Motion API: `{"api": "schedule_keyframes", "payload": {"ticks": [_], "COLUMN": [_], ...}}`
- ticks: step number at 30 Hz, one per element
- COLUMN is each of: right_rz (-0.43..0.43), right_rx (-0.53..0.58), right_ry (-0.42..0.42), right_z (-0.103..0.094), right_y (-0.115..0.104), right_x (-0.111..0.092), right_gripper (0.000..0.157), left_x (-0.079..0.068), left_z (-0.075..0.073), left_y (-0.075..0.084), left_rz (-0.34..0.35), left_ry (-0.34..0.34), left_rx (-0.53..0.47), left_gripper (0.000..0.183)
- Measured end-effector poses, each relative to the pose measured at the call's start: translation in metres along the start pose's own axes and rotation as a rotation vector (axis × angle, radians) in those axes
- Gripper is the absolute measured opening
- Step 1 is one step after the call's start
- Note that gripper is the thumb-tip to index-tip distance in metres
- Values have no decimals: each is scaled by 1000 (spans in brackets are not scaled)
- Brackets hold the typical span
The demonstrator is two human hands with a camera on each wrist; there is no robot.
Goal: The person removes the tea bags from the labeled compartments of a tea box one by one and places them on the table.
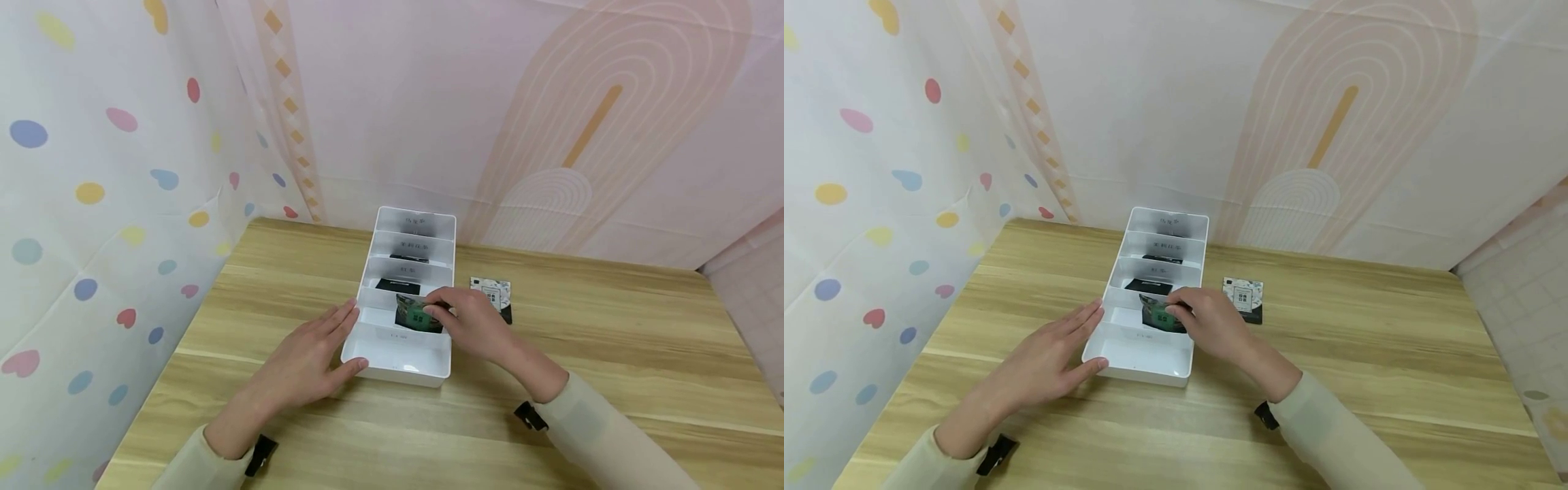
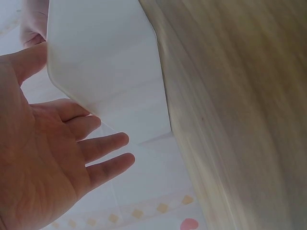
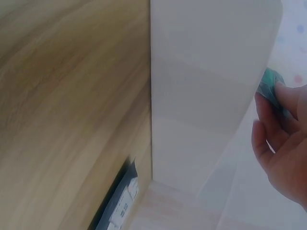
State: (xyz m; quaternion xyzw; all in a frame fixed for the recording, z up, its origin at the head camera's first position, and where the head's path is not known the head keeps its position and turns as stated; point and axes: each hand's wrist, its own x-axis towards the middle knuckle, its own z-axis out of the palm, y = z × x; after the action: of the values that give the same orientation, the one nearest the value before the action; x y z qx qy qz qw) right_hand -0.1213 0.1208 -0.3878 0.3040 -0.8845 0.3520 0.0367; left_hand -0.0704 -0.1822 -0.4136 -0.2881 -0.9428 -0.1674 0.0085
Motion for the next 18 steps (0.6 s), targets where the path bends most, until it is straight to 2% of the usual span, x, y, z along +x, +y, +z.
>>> {"api": "schedule_keyframes", "payload": {"ticks": [11, 18], "right_rz": [13, 20], "right_rx": [-18, -9], "right_ry": [120, 169], "right_z": [-8, -14], "right_y": [10, 16], "right_x": [-4, -3], "right_gripper": [6, 6], "left_x": [1, 1], "left_z": [1, 1], "left_y": [0, 0], "left_rz": [1, 2], "left_ry": [-5, -3], "left_rx": [-6, -3], "left_gripper": [84, 83]}}
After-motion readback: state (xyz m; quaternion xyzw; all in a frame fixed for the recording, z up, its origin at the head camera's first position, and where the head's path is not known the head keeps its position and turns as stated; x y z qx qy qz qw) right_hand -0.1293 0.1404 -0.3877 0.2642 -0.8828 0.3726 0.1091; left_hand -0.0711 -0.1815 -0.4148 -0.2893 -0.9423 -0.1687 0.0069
